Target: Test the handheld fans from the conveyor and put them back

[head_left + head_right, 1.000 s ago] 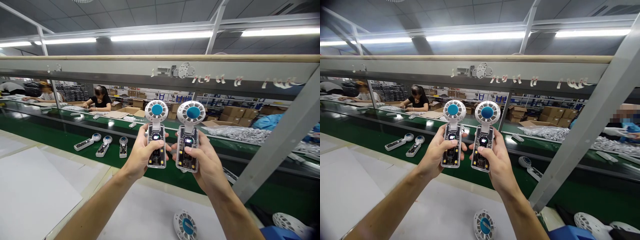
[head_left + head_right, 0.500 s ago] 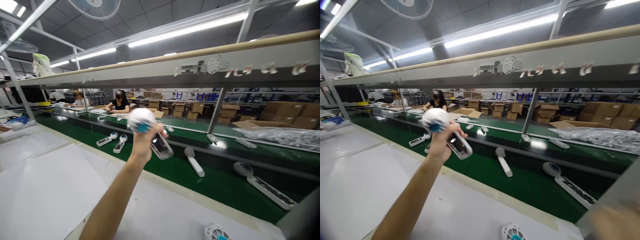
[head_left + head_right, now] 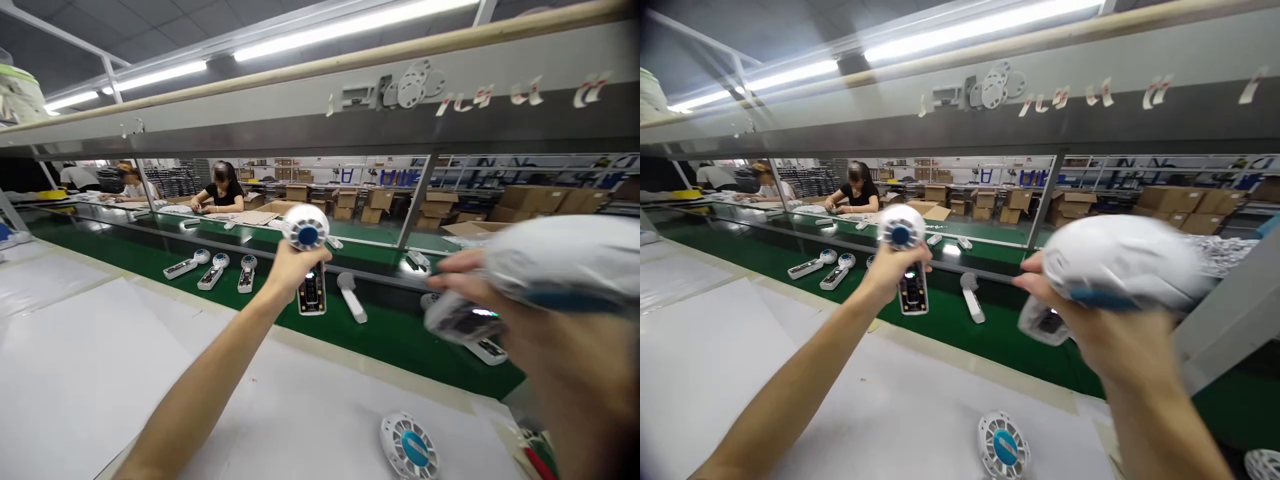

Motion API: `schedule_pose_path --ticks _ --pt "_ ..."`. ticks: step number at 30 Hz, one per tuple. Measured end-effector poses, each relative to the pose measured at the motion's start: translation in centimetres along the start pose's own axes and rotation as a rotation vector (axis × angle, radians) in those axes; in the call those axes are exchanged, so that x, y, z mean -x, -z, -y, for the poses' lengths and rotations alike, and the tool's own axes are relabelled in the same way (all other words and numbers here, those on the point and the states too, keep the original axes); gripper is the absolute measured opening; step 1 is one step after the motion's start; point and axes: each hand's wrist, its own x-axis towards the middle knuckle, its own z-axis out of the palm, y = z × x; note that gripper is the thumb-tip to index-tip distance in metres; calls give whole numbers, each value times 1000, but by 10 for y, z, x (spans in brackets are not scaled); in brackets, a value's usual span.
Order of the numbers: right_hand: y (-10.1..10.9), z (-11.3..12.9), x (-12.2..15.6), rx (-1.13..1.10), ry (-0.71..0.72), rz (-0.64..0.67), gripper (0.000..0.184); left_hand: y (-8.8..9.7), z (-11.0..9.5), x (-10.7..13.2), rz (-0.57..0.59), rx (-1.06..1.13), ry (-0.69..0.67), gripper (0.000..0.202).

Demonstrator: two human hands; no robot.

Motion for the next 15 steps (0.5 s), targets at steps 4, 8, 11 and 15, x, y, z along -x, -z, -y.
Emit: schedule_pose_path --ticks 4,8,11,15 --pt "-2 -59 -35 313 -356 -280 24 -13 79 -41 34 -263 198 15" --pt "1 -132 -47 513 -448 -281 25 -8 136 -57 2 -502 274 30" --pt "0 -164 -39 744 -396 -273 40 -3 163 -63 -9 -669 308 37" --pt "-15 -187 -27 995 -279 -152 50 5 185 -68 -20 -871 300 40"
